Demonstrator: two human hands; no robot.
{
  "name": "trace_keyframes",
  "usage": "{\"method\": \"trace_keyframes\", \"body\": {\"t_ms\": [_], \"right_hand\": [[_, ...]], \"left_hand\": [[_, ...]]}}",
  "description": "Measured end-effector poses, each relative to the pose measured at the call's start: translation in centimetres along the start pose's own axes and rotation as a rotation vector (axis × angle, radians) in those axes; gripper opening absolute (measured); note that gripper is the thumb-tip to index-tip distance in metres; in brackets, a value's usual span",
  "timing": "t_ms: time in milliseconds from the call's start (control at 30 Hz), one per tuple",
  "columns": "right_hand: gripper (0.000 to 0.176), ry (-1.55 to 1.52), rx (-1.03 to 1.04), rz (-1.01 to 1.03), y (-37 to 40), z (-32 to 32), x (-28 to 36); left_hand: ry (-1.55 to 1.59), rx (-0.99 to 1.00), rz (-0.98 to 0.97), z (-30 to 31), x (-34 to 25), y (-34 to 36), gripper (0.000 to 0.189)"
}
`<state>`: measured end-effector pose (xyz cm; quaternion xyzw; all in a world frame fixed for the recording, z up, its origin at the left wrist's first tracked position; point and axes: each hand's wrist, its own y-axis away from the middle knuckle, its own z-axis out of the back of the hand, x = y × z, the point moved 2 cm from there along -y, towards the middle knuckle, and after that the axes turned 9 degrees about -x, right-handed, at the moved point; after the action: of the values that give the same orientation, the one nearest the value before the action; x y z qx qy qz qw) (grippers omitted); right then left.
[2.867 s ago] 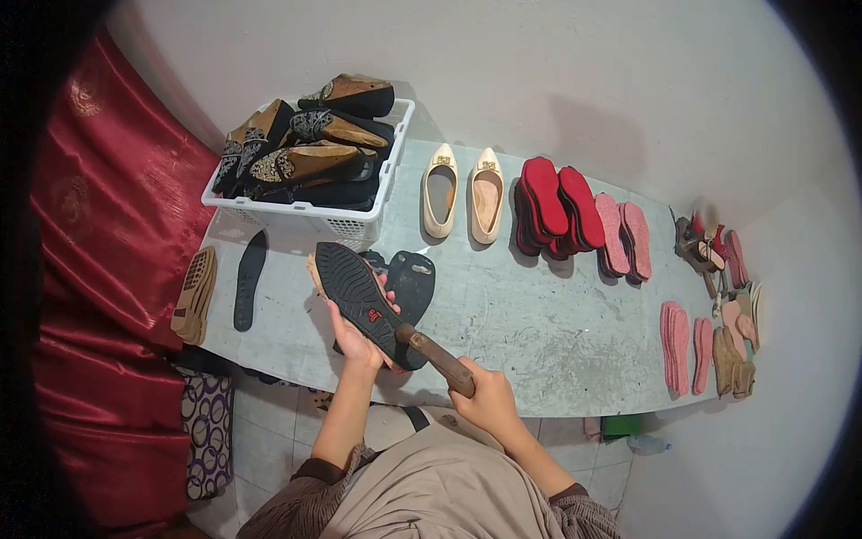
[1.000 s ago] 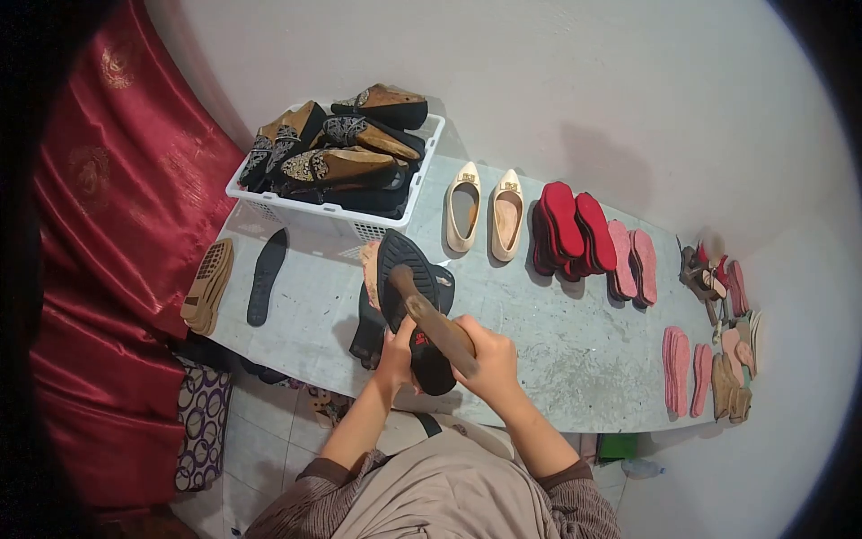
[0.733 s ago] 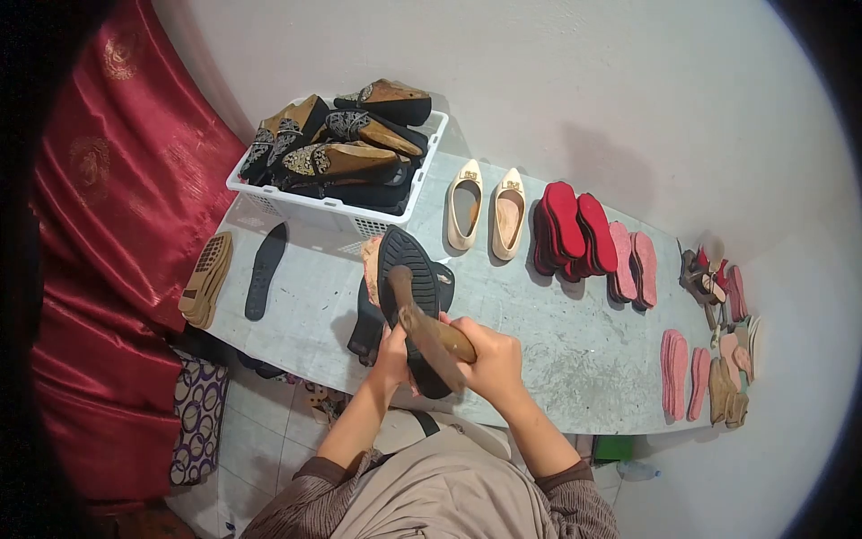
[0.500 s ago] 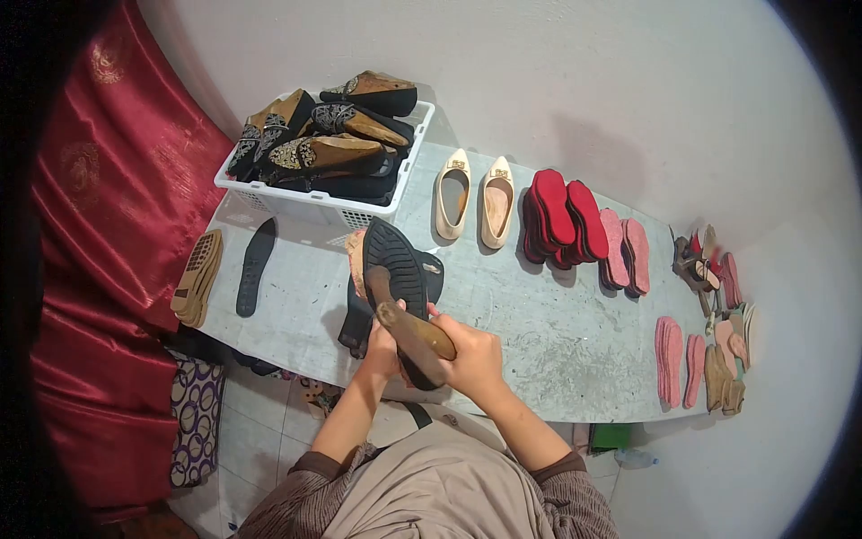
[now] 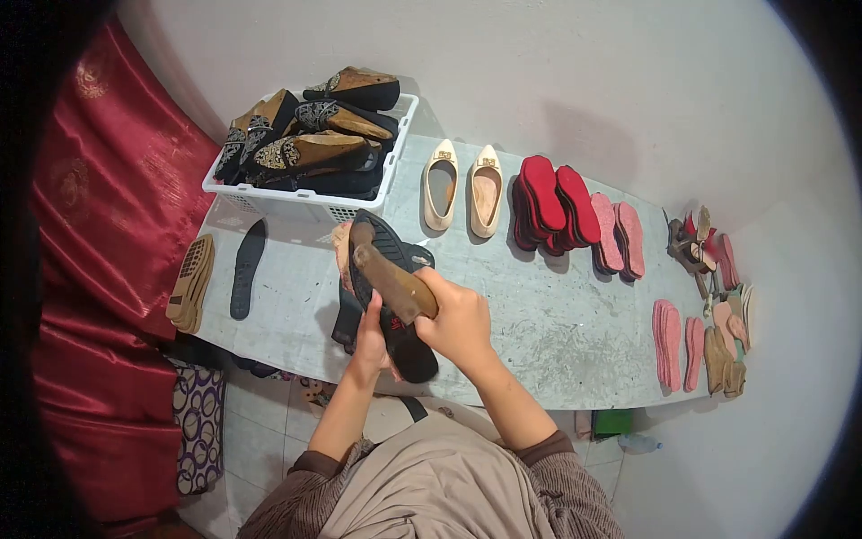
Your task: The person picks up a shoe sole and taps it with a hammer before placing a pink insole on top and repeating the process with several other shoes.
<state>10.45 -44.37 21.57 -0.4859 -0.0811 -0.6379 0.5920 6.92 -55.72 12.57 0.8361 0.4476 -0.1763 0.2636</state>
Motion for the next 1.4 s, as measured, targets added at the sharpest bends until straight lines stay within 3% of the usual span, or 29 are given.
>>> {"method": "trace_keyframes", "body": {"t_ms": [33, 67, 100, 133, 200, 267, 333, 400, 467, 533, 600, 667, 700, 767, 800, 867, 933, 1000, 1067, 1133, 1233, 1400], "right_hand": [[0.013, 0.078, -0.029, 0.058, 0.2, -0.1, -0.1], [0.013, 0.079, -0.029, 0.060, 0.7, -0.5, -0.6], [0.012, -0.028, -0.063, 0.034, 1.2, -0.9, -0.9], [0.011, -0.135, -0.095, 0.005, 1.6, -1.1, -1.3], [0.009, -0.140, -0.061, -0.071, 1.9, -0.9, -1.7], [0.020, -0.009, 0.032, -0.163, 1.4, -0.1, -1.4], [0.020, -0.053, -0.052, -0.113, 1.7, 0.3, -0.4], [0.021, -0.094, -0.127, -0.077, 2.5, 0.6, -0.4], [0.020, 0.051, 0.029, -0.072, 3.2, 0.7, -1.4], [0.019, 0.088, 0.049, -0.089, 3.3, 1.0, -0.8], [0.019, 0.092, 0.015, -0.040, 4.5, 0.9, -1.3], [0.020, 0.059, 0.036, -0.080, 5.8, 0.7, -1.9], [0.018, 0.106, 0.105, -0.087, 5.9, 1.0, -1.5], [0.017, 0.154, 0.166, -0.088, 6.0, 1.5, -1.0], [0.016, 0.117, 0.171, -0.090, 6.2, 1.7, -0.8], [0.015, 0.081, 0.180, -0.096, 7.0, 1.7, -1.0], [0.015, -0.013, 0.240, -0.229, 8.0, 1.3, -1.5], [0.015, 0.058, 0.253, -0.179, 7.9, 2.0, -1.0], [0.016, 0.125, 0.267, -0.127, 8.0, 2.4, -1.2], [0.019, -0.035, 0.281, -0.199, 9.3, 2.5, -1.9], [0.014, 0.099, 0.332, -0.194, 9.1, 3.2, -1.7], [0.020, 0.003, 0.331, -0.253, 10.9, 4.3, -3.2]], "left_hand": [[-0.002, 0.002, 0.001, 0.0, 0.1, -0.1, 0.039], [-0.032, -0.129, 0.013, 0.3, 0.3, -0.3, 0.040], [-0.060, -0.261, 0.025, 0.4, 0.3, -0.4, 0.040], [-0.057, -0.266, 0.025, 0.4, 0.1, -0.3, 0.040], [-0.078, -0.048, -0.032, -0.2, -0.5, 0.2, 0.043], [-0.100, -0.037, -0.006, -0.4, -0.5, 0.4, 0.047], [-0.117, -0.023, 0.009, -0.9, -0.9, 0.2, 0.051], [-0.203, 0.042, -0.160, -1.1, -1.3, 0.5, 0.059], [-0.202, 0.004, -0.057, 0.8, -0.9, -0.5, 0.069], [-0.061, 0.005, 0.042, 2.3, -0.1, -1.4, 0.075], [-0.214, 0.107, -0.058, 2.8, -0.3, -1.6, 0.080], [-0.089, -0.079, 0.095, 2.7, -0.3, -1.5, 0.094], [-0.091, -0.082, 0.096, 3.1, -0.3, -1.4, 0.094], [0.033, 0.169, 0.153, 3.3, -0.4, -1.7, 0.087], [0.032, 0.172, 0.152, 2.7, -0.6, -1.6, 0.087], [0.085, 0.098, 0.153, 1.6, -0.8, -1.2, 0.089], [0.022, 0.067, 0.087, 1.2, -1.1, -1.2, 0.088], [-0.045, 0.048, 0.015, 1.2, -1.1, -1.4, 0.087], [0.038, 0.000, -0.012, 2.2, -0.6, -2.1, 0.086], [0.136, 0.045, 0.018, 2.1, -0.9, -1.8, 0.083], [0.152, -0.023, -0.128, 1.9, -1.6, -1.7, 0.074], [0.325, -0.053, -0.100, 2.5, -1.7, -1.6, 0.071]]}}
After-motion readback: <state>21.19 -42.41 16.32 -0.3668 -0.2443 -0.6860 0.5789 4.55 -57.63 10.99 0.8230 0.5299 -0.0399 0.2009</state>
